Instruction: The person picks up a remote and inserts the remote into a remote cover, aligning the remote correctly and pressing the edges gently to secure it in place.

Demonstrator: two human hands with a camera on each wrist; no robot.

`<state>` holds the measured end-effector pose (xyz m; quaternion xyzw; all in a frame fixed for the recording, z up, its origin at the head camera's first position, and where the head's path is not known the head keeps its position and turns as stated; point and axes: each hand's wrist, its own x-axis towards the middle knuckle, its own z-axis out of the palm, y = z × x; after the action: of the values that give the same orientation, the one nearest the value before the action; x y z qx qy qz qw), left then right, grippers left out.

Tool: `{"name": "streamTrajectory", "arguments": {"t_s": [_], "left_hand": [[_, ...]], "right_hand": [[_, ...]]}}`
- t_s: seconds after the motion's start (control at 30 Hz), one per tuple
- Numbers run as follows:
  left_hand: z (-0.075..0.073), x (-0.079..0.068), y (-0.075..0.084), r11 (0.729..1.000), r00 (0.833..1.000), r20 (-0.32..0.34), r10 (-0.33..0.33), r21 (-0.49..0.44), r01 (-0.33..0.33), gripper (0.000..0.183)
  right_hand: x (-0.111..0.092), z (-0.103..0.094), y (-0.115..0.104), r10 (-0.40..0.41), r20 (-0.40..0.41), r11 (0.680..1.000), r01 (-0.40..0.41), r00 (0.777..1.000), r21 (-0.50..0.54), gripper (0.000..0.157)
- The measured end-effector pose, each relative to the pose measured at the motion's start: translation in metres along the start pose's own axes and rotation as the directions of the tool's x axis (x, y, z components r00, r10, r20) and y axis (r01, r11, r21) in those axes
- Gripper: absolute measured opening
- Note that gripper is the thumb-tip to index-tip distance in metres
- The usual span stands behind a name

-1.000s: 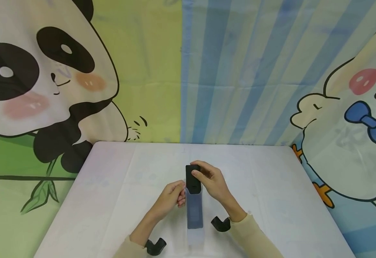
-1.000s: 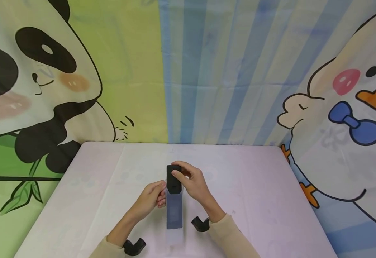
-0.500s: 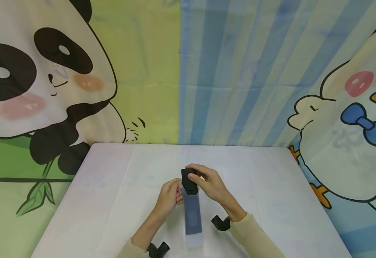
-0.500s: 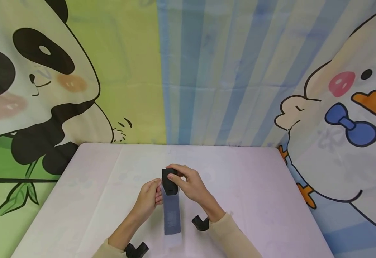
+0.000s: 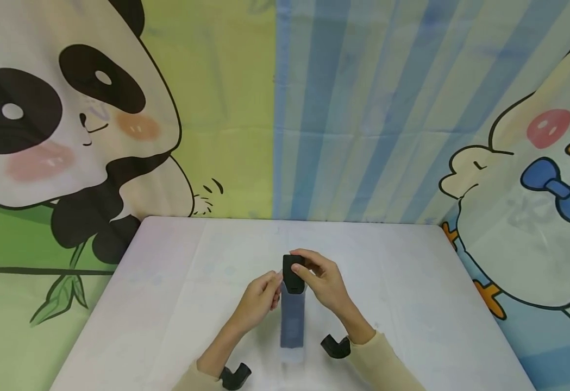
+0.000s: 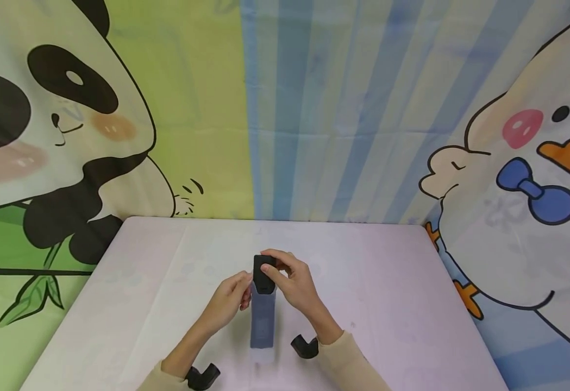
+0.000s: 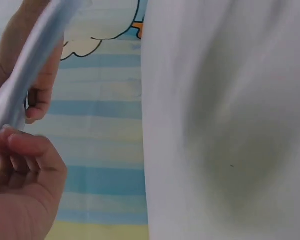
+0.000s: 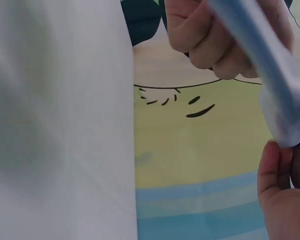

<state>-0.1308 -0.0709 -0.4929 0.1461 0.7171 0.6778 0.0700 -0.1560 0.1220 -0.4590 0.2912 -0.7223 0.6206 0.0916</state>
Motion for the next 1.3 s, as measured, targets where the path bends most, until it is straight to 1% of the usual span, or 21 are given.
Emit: {"name": "streamTrajectory", "arguments": {"t_s": [0.1,0.13,0.2,0.23,0.3,0.4,0.47,0.57,0.63,0.67,0.73,0.8,0.83,0.93,1.03,1.17,1.3], "left_hand": [[-0.001,-0.002,-0.004,0.994,1.0,-0.03,0.004,0.108,0.0,0.025],[-0.001,-0.002,-0.004,0.991,0.999,-0.037,0.007,0.133,-0.002,0.028],[-0.001,-0.001,-0.004,0.986,0.998,-0.053,0.02,0.164,-0.011,0.046],[-0.001,-0.001,-0.003,0.984,0.998,-0.057,0.036,0.179,-0.025,0.053],[-0.001,0.001,-0.002,0.978,0.994,-0.072,0.083,0.197,-0.068,0.062],[0.0,0.003,0.0,0.968,0.984,-0.082,0.159,0.21,-0.139,0.064],[-0.001,0.004,0.0,0.965,0.979,-0.087,0.186,0.202,-0.166,0.065],[-0.004,0.004,-0.001,0.974,0.979,-0.082,0.184,0.15,-0.171,0.068],[-0.006,0.004,-0.001,0.978,0.98,-0.086,0.179,0.119,-0.169,0.069],[-0.007,0.004,0.0,0.979,0.98,-0.089,0.18,0.111,-0.17,0.069],[-0.01,0.004,0.0,0.979,0.978,-0.097,0.185,0.107,-0.174,0.068],[-0.012,0.005,0.001,0.977,0.977,-0.095,0.193,0.11,-0.182,0.067],[-0.013,0.005,0.001,0.976,0.976,-0.093,0.196,0.113,-0.185,0.067],[-0.015,0.006,0.002,0.974,0.976,-0.069,0.206,0.111,-0.197,0.067],[-0.016,0.006,0.003,0.973,0.977,-0.043,0.211,0.104,-0.206,0.065],[-0.015,0.004,0.004,0.978,0.981,-0.015,0.193,0.083,-0.191,0.064],[-0.014,0.005,0.004,0.991,0.992,0.022,0.124,0.057,-0.125,0.065]], "right_hand": [[0.0,0.002,-0.008,0.005,-0.023,1.0,-0.005,1.0,-0.003,0.032],[0.0,0.002,-0.011,0.002,-0.03,1.0,-0.002,1.0,-0.005,0.031],[0.001,0.004,-0.014,0.0,-0.035,1.0,0.0,0.999,-0.003,0.031],[0.002,0.004,-0.014,-0.001,-0.029,1.0,0.0,1.0,-0.004,0.031],[0.002,0.006,-0.015,0.007,-0.007,1.0,-0.007,1.0,0.002,0.031],[0.002,0.007,-0.015,0.055,0.009,0.998,-0.056,0.998,0.02,0.035],[0.002,0.006,-0.015,0.101,-0.01,0.994,-0.101,0.995,0.041,0.039],[0.001,0.003,-0.015,0.164,-0.053,0.984,-0.16,0.985,0.082,0.043],[-0.001,0.001,-0.014,0.202,-0.054,0.976,-0.196,0.978,0.089,0.039],[-0.003,0.0,-0.012,0.216,-0.041,0.974,-0.212,0.975,0.085,0.035],[-0.009,-0.001,-0.007,0.239,0.006,0.969,-0.239,0.971,0.065,0.021],[-0.015,-0.001,0.002,0.259,0.072,0.964,-0.262,0.963,0.038,0.007],[-0.018,-0.001,0.007,0.262,0.111,0.964,-0.266,0.959,0.021,0.005],[-0.025,0.0,0.019,0.254,0.225,0.966,-0.26,0.941,-0.004,0.018],[-0.028,0.0,0.025,0.248,0.3,0.966,-0.26,0.921,-0.003,0.023],[-0.029,0.0,0.026,0.265,0.334,0.956,-0.291,0.904,0.031,0.028],[-0.03,0.002,0.026,0.264,0.331,0.95,-0.304,0.906,0.074,0.03]]}}
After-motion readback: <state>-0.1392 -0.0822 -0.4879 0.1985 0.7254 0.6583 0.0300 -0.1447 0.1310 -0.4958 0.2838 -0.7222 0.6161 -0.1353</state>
